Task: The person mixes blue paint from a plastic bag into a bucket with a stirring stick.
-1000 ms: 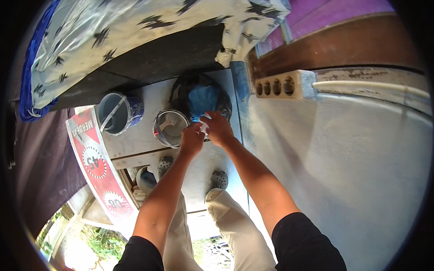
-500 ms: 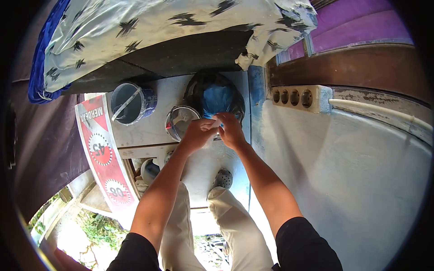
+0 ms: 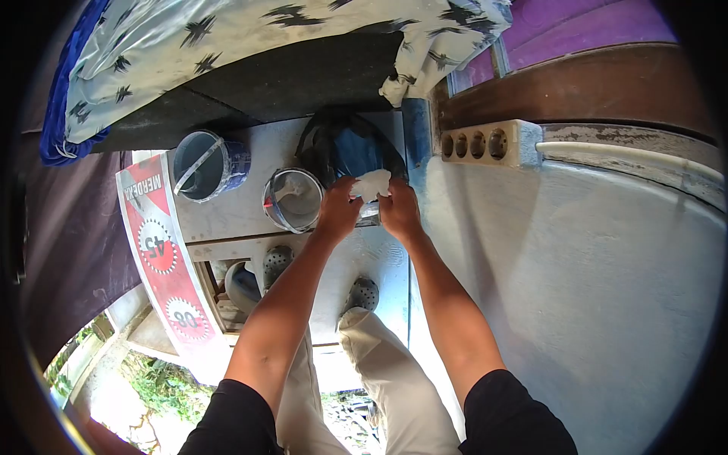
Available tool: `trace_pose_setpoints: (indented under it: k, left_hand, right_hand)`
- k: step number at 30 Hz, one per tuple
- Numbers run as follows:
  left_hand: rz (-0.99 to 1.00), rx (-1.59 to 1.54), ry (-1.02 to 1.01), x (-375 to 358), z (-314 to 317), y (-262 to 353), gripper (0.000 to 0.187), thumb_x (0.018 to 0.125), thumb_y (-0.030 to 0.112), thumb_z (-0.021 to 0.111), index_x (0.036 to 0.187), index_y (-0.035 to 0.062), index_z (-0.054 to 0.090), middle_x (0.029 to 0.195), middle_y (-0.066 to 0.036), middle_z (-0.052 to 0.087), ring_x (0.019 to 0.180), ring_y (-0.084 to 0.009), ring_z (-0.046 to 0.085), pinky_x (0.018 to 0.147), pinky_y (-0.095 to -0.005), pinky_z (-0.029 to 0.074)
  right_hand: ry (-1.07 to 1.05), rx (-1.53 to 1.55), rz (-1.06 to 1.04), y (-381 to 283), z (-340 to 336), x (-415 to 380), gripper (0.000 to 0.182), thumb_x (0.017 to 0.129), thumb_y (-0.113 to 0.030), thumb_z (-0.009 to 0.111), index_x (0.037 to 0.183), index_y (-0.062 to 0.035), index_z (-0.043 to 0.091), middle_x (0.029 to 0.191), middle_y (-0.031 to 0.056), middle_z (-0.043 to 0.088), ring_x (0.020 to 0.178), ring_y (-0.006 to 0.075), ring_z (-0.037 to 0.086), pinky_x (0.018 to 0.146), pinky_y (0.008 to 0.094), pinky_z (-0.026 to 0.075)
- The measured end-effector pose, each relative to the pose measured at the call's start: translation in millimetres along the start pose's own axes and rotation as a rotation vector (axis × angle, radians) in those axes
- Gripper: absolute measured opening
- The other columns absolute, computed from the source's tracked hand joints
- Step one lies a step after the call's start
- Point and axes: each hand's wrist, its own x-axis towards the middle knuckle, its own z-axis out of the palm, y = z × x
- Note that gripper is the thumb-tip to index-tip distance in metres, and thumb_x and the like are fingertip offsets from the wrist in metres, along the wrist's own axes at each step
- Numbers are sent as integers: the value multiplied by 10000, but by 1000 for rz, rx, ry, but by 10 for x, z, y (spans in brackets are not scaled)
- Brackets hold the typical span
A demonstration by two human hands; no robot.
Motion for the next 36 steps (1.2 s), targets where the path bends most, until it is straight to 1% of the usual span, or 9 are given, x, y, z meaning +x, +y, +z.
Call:
trace_pose_setpoints:
  k: [6,9,13,15,17,19,21,28,36]
  left_hand:
    - [-28,-115,60,-1,-55,43,180,830,104,791,986,38,730,942,-125,715,742,-247,672,719,-380,557]
    - [-48,-112,89,59,-64,-78,158,837,135,796,958,50,740,926,-124,713,733,-239,673,713,-377,553]
    - [-132,-41,59,126,-23,-153,165,856,147,782,973,39,738,898,-133,710,732,-263,669,731,-379,550]
    - [183,50,180,182,93,-292,186,870,151,768,982,7,732,885,-152,721,795,-305,697,798,-392,555]
    - [197,-69,77,252,31,-109,196,881,134,746,1021,1,714,920,-159,726,872,-307,707,845,-394,548]
    - [191,-186,-33,263,-8,-15,210,891,117,725,1060,-6,697,955,-166,731,949,-309,716,893,-396,542]
    - [138,-186,-178,269,-69,6,185,894,95,703,1039,-19,700,961,-169,729,991,-325,715,924,-395,539]
    - [152,-219,-8,125,-258,388,115,911,66,676,971,-21,722,881,-122,697,806,-227,673,775,-324,518]
    - [107,-255,38,-412,-264,617,100,902,30,678,975,-31,710,919,-117,693,848,-230,683,796,-328,523]
  right_hand:
    - [24,-22,26,-28,-164,-40,104,862,-16,604,950,14,649,923,242,705,914,432,694,748,448,538]
    - [100,11,-29,173,-104,-53,106,870,-24,606,956,18,653,915,242,708,902,433,695,740,445,536]
    - [41,27,99,132,-101,-50,223,874,-2,577,1083,21,652,971,252,708,945,432,690,798,450,537]
    - [29,47,202,129,-78,-62,276,876,13,564,1138,19,649,1021,257,707,991,423,687,838,444,537]
    - [146,113,-23,251,13,-117,354,870,49,548,1209,2,638,1117,245,696,1083,395,667,917,418,521]
    - [93,195,-34,253,-8,-116,397,848,84,555,1225,-9,641,1184,237,678,1151,371,642,962,391,505]
    - [49,111,35,202,-65,-177,404,824,107,559,1201,-1,655,1117,226,705,1091,369,673,936,383,516]
    - [186,238,-22,-442,-304,-212,318,786,66,564,1062,-5,705,887,201,728,851,340,726,764,374,538]
    - [265,30,-122,-579,-404,-636,219,788,68,555,960,15,679,788,210,680,730,287,699,660,349,496]
